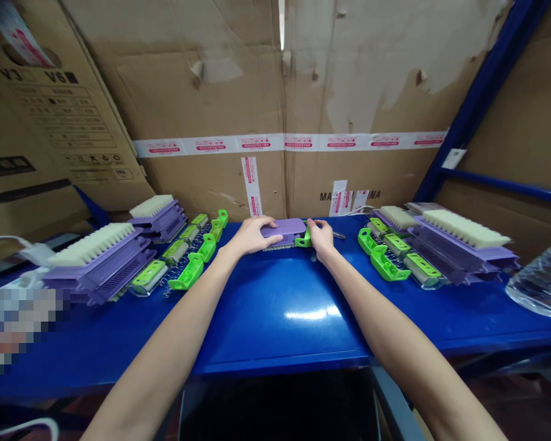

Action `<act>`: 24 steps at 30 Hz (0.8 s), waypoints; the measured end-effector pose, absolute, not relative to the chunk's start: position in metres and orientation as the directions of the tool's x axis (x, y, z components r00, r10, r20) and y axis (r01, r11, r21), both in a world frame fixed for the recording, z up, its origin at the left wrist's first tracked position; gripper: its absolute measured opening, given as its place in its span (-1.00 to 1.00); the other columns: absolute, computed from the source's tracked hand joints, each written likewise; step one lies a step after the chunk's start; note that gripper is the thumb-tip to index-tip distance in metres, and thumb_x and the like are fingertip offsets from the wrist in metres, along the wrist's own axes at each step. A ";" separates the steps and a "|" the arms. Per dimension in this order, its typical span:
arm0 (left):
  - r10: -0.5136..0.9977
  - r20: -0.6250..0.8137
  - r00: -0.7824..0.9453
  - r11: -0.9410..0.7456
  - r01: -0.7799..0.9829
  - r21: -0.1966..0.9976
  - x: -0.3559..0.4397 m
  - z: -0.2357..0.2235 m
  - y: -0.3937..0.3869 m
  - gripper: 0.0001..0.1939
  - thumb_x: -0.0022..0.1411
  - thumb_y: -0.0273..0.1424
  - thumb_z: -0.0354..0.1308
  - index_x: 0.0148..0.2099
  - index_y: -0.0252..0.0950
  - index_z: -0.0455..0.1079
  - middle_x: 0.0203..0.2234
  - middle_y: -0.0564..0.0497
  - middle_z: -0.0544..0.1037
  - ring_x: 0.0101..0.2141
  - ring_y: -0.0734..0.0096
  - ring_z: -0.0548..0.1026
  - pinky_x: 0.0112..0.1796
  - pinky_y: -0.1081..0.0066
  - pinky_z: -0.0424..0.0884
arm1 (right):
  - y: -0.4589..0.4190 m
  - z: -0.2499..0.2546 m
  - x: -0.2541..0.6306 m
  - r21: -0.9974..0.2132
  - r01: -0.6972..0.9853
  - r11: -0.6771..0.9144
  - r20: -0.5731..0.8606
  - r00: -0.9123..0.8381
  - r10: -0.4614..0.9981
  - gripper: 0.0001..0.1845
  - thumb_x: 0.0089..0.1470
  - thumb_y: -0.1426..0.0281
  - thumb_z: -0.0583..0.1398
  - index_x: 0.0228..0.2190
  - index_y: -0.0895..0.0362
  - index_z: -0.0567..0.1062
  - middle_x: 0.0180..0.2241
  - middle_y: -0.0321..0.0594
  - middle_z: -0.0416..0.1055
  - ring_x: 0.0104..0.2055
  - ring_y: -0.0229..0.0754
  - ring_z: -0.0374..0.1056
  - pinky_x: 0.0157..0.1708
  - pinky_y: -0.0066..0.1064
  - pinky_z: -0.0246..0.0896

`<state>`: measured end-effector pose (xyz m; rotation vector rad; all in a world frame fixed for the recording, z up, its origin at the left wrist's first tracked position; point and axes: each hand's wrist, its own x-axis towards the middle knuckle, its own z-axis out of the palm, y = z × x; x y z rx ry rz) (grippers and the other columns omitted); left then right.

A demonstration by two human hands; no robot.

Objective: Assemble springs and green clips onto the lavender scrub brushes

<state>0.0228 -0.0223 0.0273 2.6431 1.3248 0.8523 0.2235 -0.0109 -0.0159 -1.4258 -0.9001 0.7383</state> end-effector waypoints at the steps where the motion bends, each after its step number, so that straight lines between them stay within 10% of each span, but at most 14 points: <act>1: 0.745 0.472 0.472 -0.614 0.761 0.208 0.026 0.030 -0.027 -0.59 0.07 -0.05 0.20 -0.17 -0.25 0.42 -0.18 -0.07 0.52 -0.08 0.15 0.44 0.00 0.19 0.25 | -0.010 -0.017 0.222 -0.993 0.111 0.050 0.098 0.489 0.867 -0.66 -0.07 0.17 0.20 -0.28 0.13 0.48 -0.39 -0.21 0.47 -0.34 -0.16 0.39 -0.36 -0.39 0.33; 6: 0.742 0.488 0.460 -0.519 0.854 -0.016 0.039 0.032 -0.041 -0.29 -0.04 0.21 0.12 -0.09 -0.30 0.31 -0.12 -0.20 0.44 -0.05 0.02 0.40 -0.01 0.15 0.20 | -0.013 -0.020 0.209 -0.977 0.191 0.093 0.169 0.429 0.887 -0.64 -0.06 0.16 0.18 -0.27 0.13 0.49 -0.32 -0.19 0.49 -0.23 -0.12 0.39 -0.24 -0.36 0.32; 24: 0.764 0.441 0.471 -0.539 0.842 0.034 0.035 0.027 -0.036 -0.12 -0.12 0.28 0.10 0.00 -0.35 0.30 -0.09 -0.24 0.46 -0.03 -0.03 0.39 -0.04 0.18 0.22 | -0.026 -0.015 0.198 -0.955 0.263 0.140 0.247 0.436 0.865 -0.62 0.00 0.16 0.13 -0.19 0.12 0.45 -0.29 -0.19 0.48 -0.21 -0.14 0.37 -0.16 -0.39 0.24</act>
